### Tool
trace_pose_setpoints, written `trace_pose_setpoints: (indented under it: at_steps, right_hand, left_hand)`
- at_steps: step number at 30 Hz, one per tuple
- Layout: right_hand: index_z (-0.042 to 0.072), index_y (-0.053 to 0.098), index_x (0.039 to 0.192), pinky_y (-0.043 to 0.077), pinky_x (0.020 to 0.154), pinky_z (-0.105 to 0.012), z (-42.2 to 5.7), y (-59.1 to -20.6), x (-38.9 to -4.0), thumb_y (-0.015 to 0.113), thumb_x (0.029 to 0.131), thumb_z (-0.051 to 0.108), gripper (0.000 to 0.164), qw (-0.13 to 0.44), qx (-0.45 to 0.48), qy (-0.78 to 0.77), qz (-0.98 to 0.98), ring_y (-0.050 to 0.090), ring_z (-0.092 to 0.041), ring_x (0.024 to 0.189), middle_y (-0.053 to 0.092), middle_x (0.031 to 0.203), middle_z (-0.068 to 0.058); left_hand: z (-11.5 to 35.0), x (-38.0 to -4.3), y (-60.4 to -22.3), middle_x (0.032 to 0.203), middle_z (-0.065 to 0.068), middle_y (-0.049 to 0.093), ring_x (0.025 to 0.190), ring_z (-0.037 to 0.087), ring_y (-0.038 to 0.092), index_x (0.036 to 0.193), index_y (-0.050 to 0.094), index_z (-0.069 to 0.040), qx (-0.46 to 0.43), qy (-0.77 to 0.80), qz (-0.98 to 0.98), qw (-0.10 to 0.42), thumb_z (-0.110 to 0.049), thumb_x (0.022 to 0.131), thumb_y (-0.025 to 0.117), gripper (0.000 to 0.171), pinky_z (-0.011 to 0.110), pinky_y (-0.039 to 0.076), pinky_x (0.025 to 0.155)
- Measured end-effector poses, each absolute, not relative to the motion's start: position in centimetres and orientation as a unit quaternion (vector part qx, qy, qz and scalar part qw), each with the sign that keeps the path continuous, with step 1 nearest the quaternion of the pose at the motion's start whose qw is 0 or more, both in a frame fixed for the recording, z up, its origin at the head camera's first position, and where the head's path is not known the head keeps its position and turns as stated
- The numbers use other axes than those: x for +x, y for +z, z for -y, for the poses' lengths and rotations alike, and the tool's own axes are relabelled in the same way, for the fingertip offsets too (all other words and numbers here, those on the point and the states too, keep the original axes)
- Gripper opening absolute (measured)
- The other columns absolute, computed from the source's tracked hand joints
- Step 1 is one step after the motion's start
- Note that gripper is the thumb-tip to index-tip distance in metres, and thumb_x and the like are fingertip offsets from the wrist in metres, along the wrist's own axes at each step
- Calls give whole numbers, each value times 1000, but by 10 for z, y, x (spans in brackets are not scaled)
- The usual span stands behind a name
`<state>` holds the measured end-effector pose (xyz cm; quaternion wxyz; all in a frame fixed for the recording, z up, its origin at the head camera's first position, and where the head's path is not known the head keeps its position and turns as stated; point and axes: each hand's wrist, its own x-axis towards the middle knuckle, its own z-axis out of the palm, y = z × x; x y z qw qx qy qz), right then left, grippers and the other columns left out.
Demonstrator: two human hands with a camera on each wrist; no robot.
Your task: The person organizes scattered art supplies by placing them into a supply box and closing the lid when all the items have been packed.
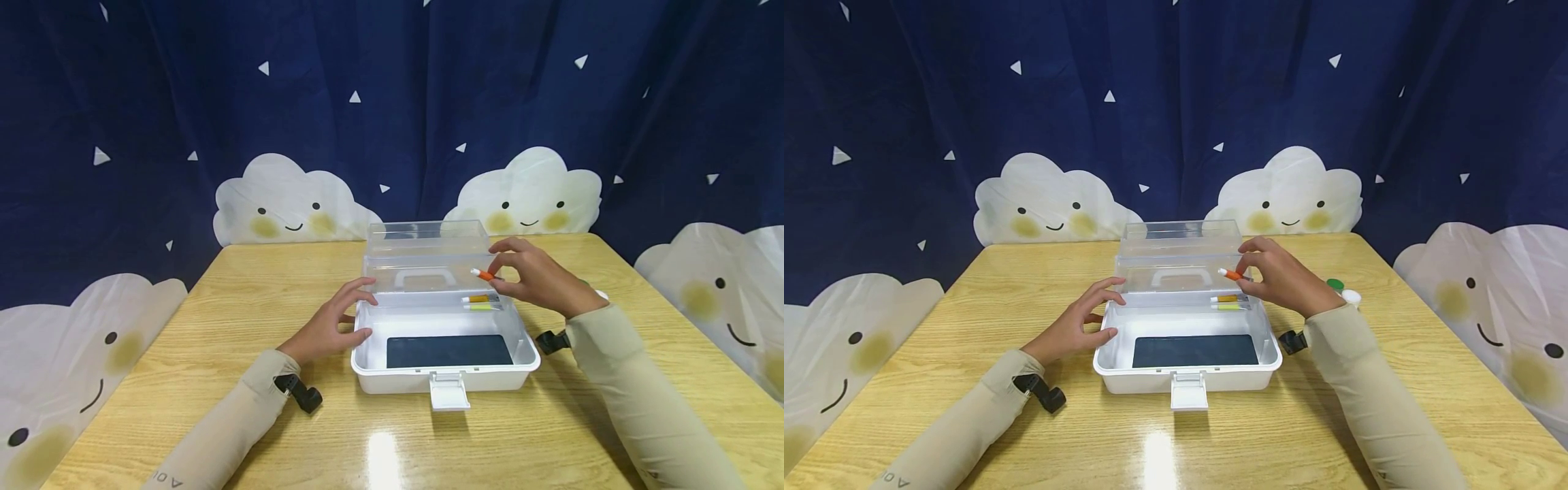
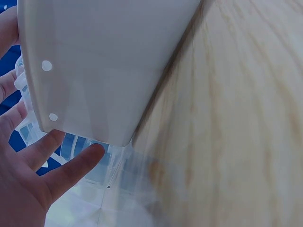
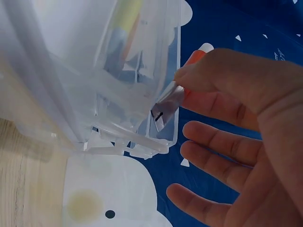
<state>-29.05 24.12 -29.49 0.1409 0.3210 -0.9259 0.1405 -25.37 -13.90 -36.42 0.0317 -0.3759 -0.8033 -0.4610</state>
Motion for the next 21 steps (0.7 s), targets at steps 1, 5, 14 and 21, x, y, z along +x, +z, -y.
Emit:
trace_pose_setpoints:
  at_steps: [1,5,14,21]
  right_hand:
    - [11,72,91,47,94,-54,-241,-295,-291,75,83,14,9,138,321,139,926,51,-37,116,56,127,-18]
    - [11,73,92,46,95,-55,-240,-295,-291,75,83,14,10,133,328,136,925,50,-38,117,55,128,-19]
    - [12,74,94,46,94,-55,-240,-298,-292,75,83,15,12,137,341,126,921,51,-38,116,55,128,-19]
    - [14,74,91,47,93,-54,-238,-300,-291,76,82,16,9,138,344,123,920,49,-38,117,54,129,-20]
  left_hand:
    - [139,-254,-364,155,9,26,137,32,34,121,54,-6,-375,-460,804,32,-6,85,69,39,48,52,90]
    - [139,-254,-364,155,6,26,137,30,36,121,54,-7,-372,-460,806,32,-6,85,69,39,47,52,90]
    - [138,-253,-363,155,2,26,137,29,35,121,54,-7,-368,-463,806,29,-7,85,69,39,48,51,91]
    - [139,-253,-364,155,3,26,136,29,36,122,54,-6,-369,-460,807,30,-7,85,69,40,48,51,91]
